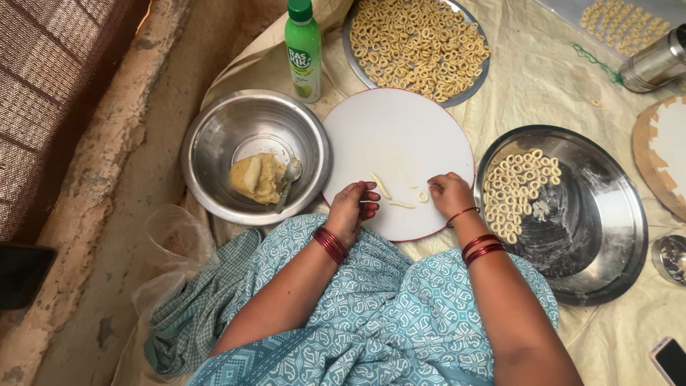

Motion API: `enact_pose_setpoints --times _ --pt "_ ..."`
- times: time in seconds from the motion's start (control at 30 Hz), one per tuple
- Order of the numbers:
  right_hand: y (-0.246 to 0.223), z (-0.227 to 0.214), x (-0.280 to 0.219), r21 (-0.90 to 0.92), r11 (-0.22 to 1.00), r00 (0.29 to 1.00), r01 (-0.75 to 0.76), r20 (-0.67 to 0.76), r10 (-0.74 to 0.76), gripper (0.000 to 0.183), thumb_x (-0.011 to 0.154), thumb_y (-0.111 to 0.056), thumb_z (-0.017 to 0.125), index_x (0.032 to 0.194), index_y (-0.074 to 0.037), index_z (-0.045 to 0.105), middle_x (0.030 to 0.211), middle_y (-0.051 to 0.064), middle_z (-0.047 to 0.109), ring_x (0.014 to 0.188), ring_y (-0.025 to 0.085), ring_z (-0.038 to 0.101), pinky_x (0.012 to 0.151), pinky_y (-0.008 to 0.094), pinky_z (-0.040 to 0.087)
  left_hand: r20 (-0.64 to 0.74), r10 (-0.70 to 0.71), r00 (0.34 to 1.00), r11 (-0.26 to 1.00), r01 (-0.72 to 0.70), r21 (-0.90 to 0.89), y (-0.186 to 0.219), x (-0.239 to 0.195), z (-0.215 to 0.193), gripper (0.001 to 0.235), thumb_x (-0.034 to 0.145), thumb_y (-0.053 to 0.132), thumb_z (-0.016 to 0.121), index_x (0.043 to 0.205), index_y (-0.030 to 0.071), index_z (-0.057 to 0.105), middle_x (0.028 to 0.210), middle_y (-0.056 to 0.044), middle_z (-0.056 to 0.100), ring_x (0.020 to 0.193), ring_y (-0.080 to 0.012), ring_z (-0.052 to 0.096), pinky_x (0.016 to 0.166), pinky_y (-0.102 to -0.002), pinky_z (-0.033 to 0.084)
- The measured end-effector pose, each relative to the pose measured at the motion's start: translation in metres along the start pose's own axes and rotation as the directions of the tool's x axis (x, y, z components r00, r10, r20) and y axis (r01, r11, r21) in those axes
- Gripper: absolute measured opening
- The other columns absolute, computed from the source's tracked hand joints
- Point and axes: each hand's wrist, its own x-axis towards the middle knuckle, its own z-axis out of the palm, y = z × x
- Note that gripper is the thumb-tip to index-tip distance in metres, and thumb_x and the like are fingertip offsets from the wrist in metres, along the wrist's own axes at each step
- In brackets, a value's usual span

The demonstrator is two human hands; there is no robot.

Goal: The person sits on the floor and shapes small pieces of dough into ring-shaped snacks by hand. They roll the dough into thin strips, join the ends to form rings, and place the finished pieces onto a metal tray.

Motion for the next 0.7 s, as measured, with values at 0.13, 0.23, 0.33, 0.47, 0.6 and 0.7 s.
enact_pose_setpoints --times 0.13,0.23,0.33,0.47,0.6,0.7 --pt "-0.003 0.003 -0.002 -0.149 0.985 0.994 0.088 0.081 -0.077 0.028 0.084 -0.014 0.075 0.112 -0.016 0.078 0.109 0.014 0.068 0.101 0.034 0.067 0.091 0.043 0.055 0.004 -0.004 1.0 1.0 0.004 -0.012 0.003 0.0 0.0 0.032 0.107 0.028 0.047 0.115 0.002 0.064 0.089 -0.005 0.066 0.072 -0.012 0.062 0.065 -0.026 0.053" --pt "-0.01 0.005 -0.005 -0.19 0.975 0.99 0.111 0.112 -0.091 0.027 0.083 -0.015 0.076 0.109 -0.018 0.079 0.112 0.013 0.067 0.106 0.033 0.065 0.094 0.043 0.054 0.002 -0.003 1.0 1.0 0.003 -0.005 0.003 -0.001 0.0 0.032 0.107 0.028 0.047 0.115 0.002 0.064 0.089 -0.005 0.067 0.072 -0.0122 0.062 0.065 -0.027 0.053" --pt "-0.016 0.001 -0.006 -0.208 0.97 0.989 0.125 0.098 -0.106 0.021 0.08 -0.015 0.078 0.101 -0.017 0.08 0.111 0.012 0.067 0.108 0.035 0.062 0.094 0.044 0.052 0.001 -0.004 1.0 1.0 0.004 -0.006 0.003 0.0 0.0 0.032 0.107 0.029 0.048 0.114 0.003 0.064 0.088 -0.006 0.067 0.072 -0.0123 0.062 0.065 -0.027 0.054" --pt "-0.018 -0.005 -0.008 -0.178 0.979 0.989 0.097 0.126 -0.075 0.015 0.077 -0.016 0.081 0.092 -0.014 0.079 0.104 0.01 0.07 0.104 0.033 0.064 0.092 0.043 0.054 0.002 -0.001 1.0 1.0 0.001 -0.011 0.001 0.001 -0.002 0.031 0.107 0.028 0.049 0.114 0.003 0.064 0.087 -0.006 0.068 0.072 -0.0126 0.063 0.066 -0.027 0.054" --pt "0.0 0.0 -0.003 0.061 0.997 0.976 -0.052 0.215 0.037 0.016 0.079 -0.015 0.082 0.094 -0.012 0.077 0.091 0.007 0.076 0.088 0.023 0.074 0.082 0.036 0.059 0.001 -0.012 1.0 1.0 0.012 -0.012 0.001 0.001 -0.002 0.031 0.107 0.029 0.048 0.113 0.003 0.065 0.087 -0.006 0.068 0.071 -0.0129 0.063 0.065 -0.027 0.054" --pt "0.036 0.002 0.008 0.266 0.957 0.984 -0.119 0.162 0.077 0.016 0.079 -0.01 0.083 0.094 -0.009 0.077 0.084 0.007 0.076 0.079 0.018 0.071 0.074 0.029 0.058 0.01 -0.004 1.0 1.0 0.004 -0.031 0.003 -0.001 -0.002 0.031 0.107 0.028 0.048 0.114 0.003 0.065 0.087 -0.007 0.067 0.071 -0.0132 0.062 0.065 -0.027 0.053"
